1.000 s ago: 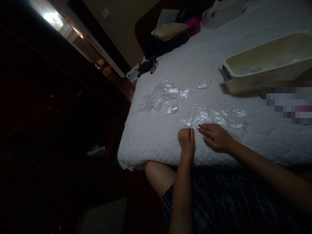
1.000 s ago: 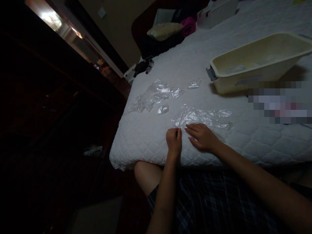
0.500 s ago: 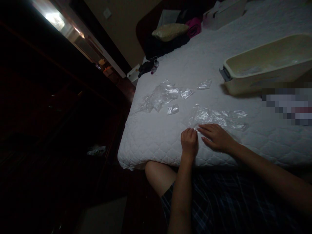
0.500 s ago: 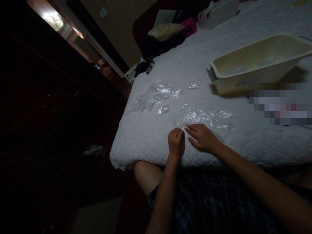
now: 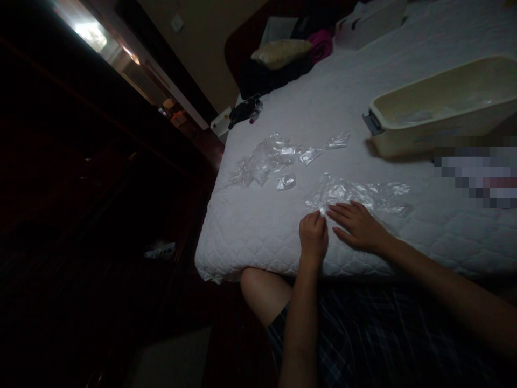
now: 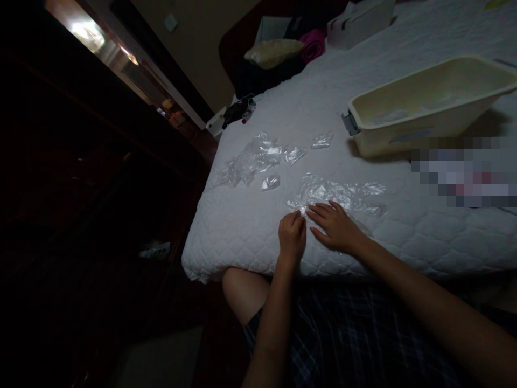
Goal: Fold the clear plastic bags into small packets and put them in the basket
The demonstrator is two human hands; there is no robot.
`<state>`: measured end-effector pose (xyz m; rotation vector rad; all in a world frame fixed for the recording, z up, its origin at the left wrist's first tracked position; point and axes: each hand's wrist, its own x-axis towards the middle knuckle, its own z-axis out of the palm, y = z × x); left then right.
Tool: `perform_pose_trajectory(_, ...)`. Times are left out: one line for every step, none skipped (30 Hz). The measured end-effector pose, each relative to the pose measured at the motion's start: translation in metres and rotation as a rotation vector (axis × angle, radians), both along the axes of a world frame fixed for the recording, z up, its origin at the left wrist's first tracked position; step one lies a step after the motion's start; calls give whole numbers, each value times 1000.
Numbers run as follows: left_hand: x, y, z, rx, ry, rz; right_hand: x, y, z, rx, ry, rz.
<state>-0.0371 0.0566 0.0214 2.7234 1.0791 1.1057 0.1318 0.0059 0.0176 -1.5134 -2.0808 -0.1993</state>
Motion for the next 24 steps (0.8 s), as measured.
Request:
perform_pose_trajectory(0,0,0,-8,3,2,0,0,0,0,-2,0)
perform_pose_trajectory(0,0,0,-15,4,5,0,0,0,0,-1,1)
perform_pose_trajectory(0,0,0,-19,4,6,0,1,0,0,4,2)
perform_pose_trajectory(0,0,0,-20,3,6,0,1,-1,0,13,3)
perform_pose_trajectory(0,0,-1,-20,1,5,0,1,-1,0,27,5)
perform_pose_trajectory(0,0,-1,-17,0,4,1,1,-2,4,44,10)
perform_pose_trajectory(1,0,-1,-14,0,3,1,1,-2,14,66,17)
perform_pose_trajectory(1,0,-1,-12,-1,3,2,1,-2,32,93,25)
perform_pose_trajectory(1,1,-1,-10,-1,5,3,0,-2,57,127,30)
perform_pose_trajectory(1,1,-1,-9,-3,8,4,0,-1,86,164,31)
perform_pose_trajectory(1,1,-1,-7,-5,10,6,-1,-1,118,203,27)
perform_pose_trajectory(1,1,-1,-5,-6,12,7,-3,0,148,239,18)
perform_pose_trajectory(1,1,-1,-4,-8,13,8,-4,1,175,269,6)
perform_pose_trajectory(1,1,-1,-4,-8,12,9,-6,2,198,294,-3)
perform_pose_trajectory(1,1,-1,-7,-6,11,10,-8,3,215,315,-11)
perform_pose_trajectory(1,1,-1,-10,-5,12,10,-9,4,225,337,-19)
perform_pose_trajectory(1,1,-1,-15,-5,12,11,-11,4,229,363,-30)
perform_pose_trajectory(1,1,-1,-20,-4,12,11,-12,5,230,395,-47)
perform_pose_trajectory(1,1,-2,-23,-4,11,12,-13,6,236,431,-69)
perform_pose_trajectory(0,2,-2,-24,-4,10,12,-14,8,240,470,-95)
perform_pose_trajectory(0,2,-2,-24,-4,10,13,-14,9,246,510,-127)
perform_pose_trajectory(0,2,-3,-24,-4,10,14,-14,11,251,551,-164)
perform_pose_trajectory(0,2,-3,-25,-3,9,15,-15,13,245,592,-202)
perform_pose_trajectory(0,3,-3,-25,-1,8,17,-15,15,225,629,-241)
